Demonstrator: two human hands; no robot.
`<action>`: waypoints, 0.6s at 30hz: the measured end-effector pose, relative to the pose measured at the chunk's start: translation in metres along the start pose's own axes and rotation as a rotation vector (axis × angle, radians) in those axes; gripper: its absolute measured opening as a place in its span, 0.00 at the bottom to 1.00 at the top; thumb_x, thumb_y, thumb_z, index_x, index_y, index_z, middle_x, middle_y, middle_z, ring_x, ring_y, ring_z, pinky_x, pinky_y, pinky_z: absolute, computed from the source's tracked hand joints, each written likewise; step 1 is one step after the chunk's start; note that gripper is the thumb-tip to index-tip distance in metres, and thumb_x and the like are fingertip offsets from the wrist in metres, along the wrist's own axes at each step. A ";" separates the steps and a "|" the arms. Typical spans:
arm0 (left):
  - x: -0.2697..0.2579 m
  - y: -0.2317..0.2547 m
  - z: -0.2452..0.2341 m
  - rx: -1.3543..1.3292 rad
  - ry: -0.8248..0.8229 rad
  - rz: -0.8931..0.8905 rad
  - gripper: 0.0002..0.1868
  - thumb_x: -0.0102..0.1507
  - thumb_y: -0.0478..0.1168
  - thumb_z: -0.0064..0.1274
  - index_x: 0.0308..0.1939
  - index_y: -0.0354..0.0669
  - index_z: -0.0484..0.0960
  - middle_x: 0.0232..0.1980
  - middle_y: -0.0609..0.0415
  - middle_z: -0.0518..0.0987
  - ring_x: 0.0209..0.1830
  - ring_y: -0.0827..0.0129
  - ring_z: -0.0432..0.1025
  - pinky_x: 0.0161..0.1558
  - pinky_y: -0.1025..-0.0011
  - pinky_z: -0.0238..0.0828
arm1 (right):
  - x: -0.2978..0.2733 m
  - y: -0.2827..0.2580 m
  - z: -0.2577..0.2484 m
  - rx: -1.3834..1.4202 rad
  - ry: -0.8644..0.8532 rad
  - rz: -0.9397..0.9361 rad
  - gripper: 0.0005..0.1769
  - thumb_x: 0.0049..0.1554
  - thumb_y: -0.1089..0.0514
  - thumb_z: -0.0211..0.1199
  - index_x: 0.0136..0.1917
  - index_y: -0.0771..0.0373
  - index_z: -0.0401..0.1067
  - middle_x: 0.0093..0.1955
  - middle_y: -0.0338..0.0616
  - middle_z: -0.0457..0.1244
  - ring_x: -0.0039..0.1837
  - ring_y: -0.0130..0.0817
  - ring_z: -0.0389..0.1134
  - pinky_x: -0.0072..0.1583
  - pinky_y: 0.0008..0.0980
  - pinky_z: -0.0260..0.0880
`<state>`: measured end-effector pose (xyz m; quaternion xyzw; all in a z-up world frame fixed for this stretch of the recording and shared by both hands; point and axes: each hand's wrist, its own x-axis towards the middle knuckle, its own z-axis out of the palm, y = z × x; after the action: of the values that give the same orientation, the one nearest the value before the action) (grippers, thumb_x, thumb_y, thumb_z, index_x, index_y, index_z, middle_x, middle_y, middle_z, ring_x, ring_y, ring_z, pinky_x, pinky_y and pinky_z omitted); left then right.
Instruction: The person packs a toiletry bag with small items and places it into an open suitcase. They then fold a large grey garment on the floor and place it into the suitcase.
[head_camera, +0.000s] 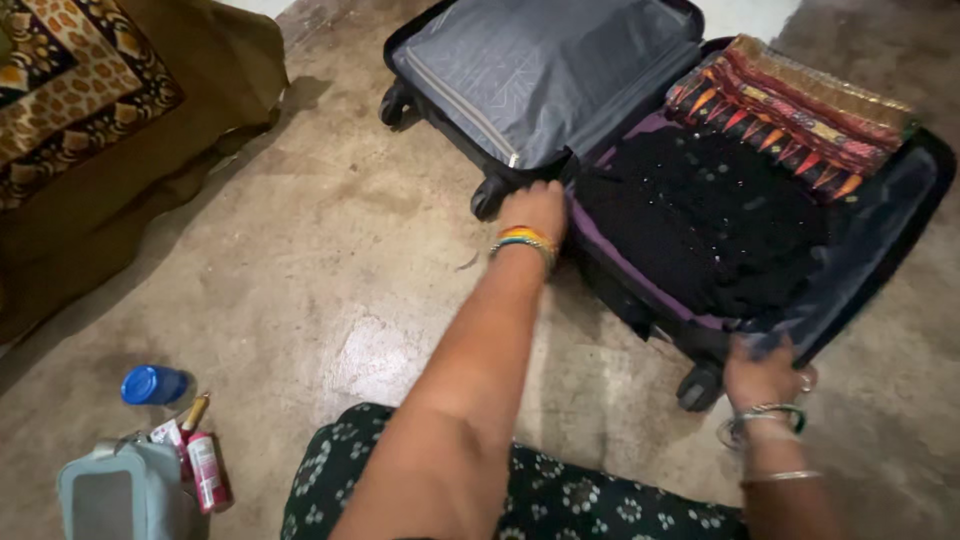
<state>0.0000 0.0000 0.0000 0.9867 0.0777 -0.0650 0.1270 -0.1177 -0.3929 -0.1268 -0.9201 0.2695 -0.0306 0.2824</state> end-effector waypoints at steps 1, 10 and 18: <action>-0.009 -0.013 -0.004 0.043 0.182 0.118 0.19 0.71 0.46 0.40 0.62 0.52 0.80 0.72 0.44 0.74 0.71 0.49 0.69 0.69 0.52 0.63 | -0.005 -0.010 0.003 0.071 0.038 0.076 0.44 0.59 0.43 0.66 0.83 0.58 0.57 0.81 0.76 0.38 0.77 0.72 0.47 0.79 0.50 0.49; -0.011 0.025 0.042 0.351 0.320 0.618 0.26 0.44 0.51 0.58 0.46 0.49 0.84 0.50 0.51 0.82 0.58 0.56 0.75 0.68 0.56 0.63 | -0.040 -0.074 -0.047 -0.324 0.449 -0.205 0.27 0.61 0.51 0.63 0.73 0.52 0.69 0.75 0.54 0.52 0.74 0.56 0.59 0.73 0.46 0.62; -0.044 0.032 0.066 0.316 0.415 0.725 0.11 0.61 0.41 0.47 0.35 0.48 0.87 0.39 0.52 0.84 0.45 0.58 0.78 0.52 0.57 0.70 | -0.119 -0.149 -0.059 -0.083 0.048 -0.987 0.23 0.50 0.62 0.61 0.60 0.56 0.76 0.57 0.46 0.69 0.57 0.51 0.68 0.55 0.48 0.69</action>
<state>-0.0445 -0.0535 -0.0489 0.9496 -0.2604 0.1721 -0.0293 -0.1604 -0.2580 0.0144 -0.9474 -0.1911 -0.1713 0.1911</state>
